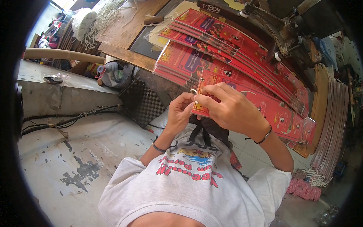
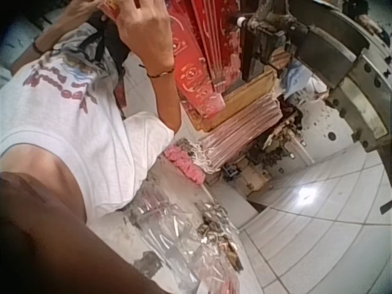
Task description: The person ties white strings through pre-punched holes in red cardboard envelopes and then places the stack under a manual mechanical press to compress them.
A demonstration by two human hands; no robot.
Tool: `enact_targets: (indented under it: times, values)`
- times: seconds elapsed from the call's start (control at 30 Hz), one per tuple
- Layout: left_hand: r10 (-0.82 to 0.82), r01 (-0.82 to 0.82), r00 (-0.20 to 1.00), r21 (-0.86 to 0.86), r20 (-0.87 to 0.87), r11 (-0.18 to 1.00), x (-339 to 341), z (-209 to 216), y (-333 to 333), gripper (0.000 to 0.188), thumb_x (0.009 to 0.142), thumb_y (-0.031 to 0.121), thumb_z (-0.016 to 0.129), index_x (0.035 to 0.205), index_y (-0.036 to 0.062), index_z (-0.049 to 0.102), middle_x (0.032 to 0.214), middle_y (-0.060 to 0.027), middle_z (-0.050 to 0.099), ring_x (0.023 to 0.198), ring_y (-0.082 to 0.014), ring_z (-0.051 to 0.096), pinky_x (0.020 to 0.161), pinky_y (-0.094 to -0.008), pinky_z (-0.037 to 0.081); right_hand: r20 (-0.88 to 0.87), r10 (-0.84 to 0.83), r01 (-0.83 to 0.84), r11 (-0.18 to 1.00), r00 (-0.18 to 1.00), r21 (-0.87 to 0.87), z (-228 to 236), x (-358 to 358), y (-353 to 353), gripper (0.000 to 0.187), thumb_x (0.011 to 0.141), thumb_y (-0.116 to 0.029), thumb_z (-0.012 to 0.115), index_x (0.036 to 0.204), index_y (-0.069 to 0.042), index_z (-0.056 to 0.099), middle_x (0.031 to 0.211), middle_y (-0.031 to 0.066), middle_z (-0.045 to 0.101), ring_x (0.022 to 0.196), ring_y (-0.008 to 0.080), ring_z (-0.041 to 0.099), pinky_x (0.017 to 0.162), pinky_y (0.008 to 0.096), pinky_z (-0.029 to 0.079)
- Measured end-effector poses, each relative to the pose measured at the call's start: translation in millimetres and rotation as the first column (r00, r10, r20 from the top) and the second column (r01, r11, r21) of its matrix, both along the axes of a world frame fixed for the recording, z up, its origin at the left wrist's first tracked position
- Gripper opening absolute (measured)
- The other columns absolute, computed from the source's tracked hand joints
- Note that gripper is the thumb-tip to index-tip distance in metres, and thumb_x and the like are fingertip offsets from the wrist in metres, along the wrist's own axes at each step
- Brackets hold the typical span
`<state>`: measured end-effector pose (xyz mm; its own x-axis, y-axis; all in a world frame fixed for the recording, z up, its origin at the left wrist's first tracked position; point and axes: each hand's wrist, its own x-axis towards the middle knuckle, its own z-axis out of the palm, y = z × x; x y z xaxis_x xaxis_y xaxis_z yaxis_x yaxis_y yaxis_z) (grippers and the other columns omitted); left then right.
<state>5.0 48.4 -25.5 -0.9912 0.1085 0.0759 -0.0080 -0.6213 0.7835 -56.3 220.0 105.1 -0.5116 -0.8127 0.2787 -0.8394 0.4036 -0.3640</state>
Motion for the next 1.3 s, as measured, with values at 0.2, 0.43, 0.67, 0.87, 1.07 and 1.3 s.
enact_targets:
  times: [0.2,0.43,0.67,0.87,1.07,1.3]
  values:
    - [-0.024,0.024,1.000,0.051,-0.007,0.998,0.0,-2.3,0.6,0.012,0.102,0.005,0.053,0.111,-0.0019,0.055,0.093,-0.0073,0.065,0.077,-0.0120,0.065,0.062,-0.0255,0.055,-0.010,0.023,-0.023,0.999,1.000,0.033,0.6,-1.5,0.1,0.039,0.075,-0.001,0.070,0.113,-0.008,0.066,0.108,0.0106,0.061,0.097,0.0281,0.061,0.084,0.0386,0.055]
    - [-0.086,0.074,0.991,0.116,0.099,0.990,9.4,-1.5,-2.6,0.024,0.101,0.007,0.056,0.121,-0.0060,0.059,0.102,-0.0143,0.069,0.082,-0.0198,0.070,0.068,-0.0313,0.059,-0.011,0.021,-0.020,0.999,1.000,0.041,-1.0,-1.4,2.4,0.034,0.077,-0.009,0.074,0.110,-0.010,0.070,0.109,0.0100,0.061,0.098,0.0272,0.061,0.084,0.0381,0.054]
    - [-0.031,0.026,0.994,0.049,0.101,0.998,4.3,-2.2,-5.3,0.018,0.100,0.007,0.058,0.112,-0.0056,0.065,0.100,-0.0125,0.069,0.082,-0.0178,0.069,0.069,-0.0316,0.059,-0.043,0.050,-0.048,0.998,0.998,0.046,-2.3,-3.2,4.1,0.033,0.078,-0.013,0.074,0.111,-0.011,0.072,0.109,0.0090,0.062,0.098,0.0257,0.061,0.082,0.0376,0.055]
    - [-0.033,0.026,0.995,0.075,0.098,0.997,-0.3,-4.2,-2.1,0.014,0.100,0.006,0.058,0.109,-0.0040,0.061,0.096,-0.0075,0.067,0.081,-0.0120,0.065,0.065,-0.0278,0.057,-0.039,0.043,-0.042,0.999,0.998,0.026,-1.0,-1.9,1.8,0.033,0.080,-0.011,0.072,0.112,-0.011,0.069,0.108,0.0088,0.063,0.097,0.0257,0.062,0.082,0.0374,0.055]
    - [-0.044,0.038,0.996,0.074,0.080,0.997,-3.5,5.0,-1.3,0.010,0.100,0.006,0.058,0.105,-0.0024,0.058,0.093,-0.0054,0.065,0.075,-0.0082,0.061,0.059,-0.0243,0.052,-0.027,0.022,-0.022,1.000,0.999,-0.001,-6.1,-2.7,3.2,0.038,0.078,-0.004,0.073,0.114,-0.011,0.067,0.110,0.0088,0.062,0.095,0.0269,0.062,0.079,0.0362,0.056]
    - [-0.044,0.039,0.994,0.047,0.103,0.998,-0.6,2.7,-4.6,0.009,0.100,0.004,0.053,0.105,-0.0018,0.059,0.088,-0.0055,0.065,0.068,-0.0084,0.060,0.057,-0.0240,0.049,0.042,0.080,-0.082,0.996,0.996,0.030,0.4,-3.9,5.1,0.043,0.080,-0.032,0.078,0.113,-0.009,0.065,0.113,0.0106,0.059,0.102,0.0288,0.058,0.088,0.0401,0.052]
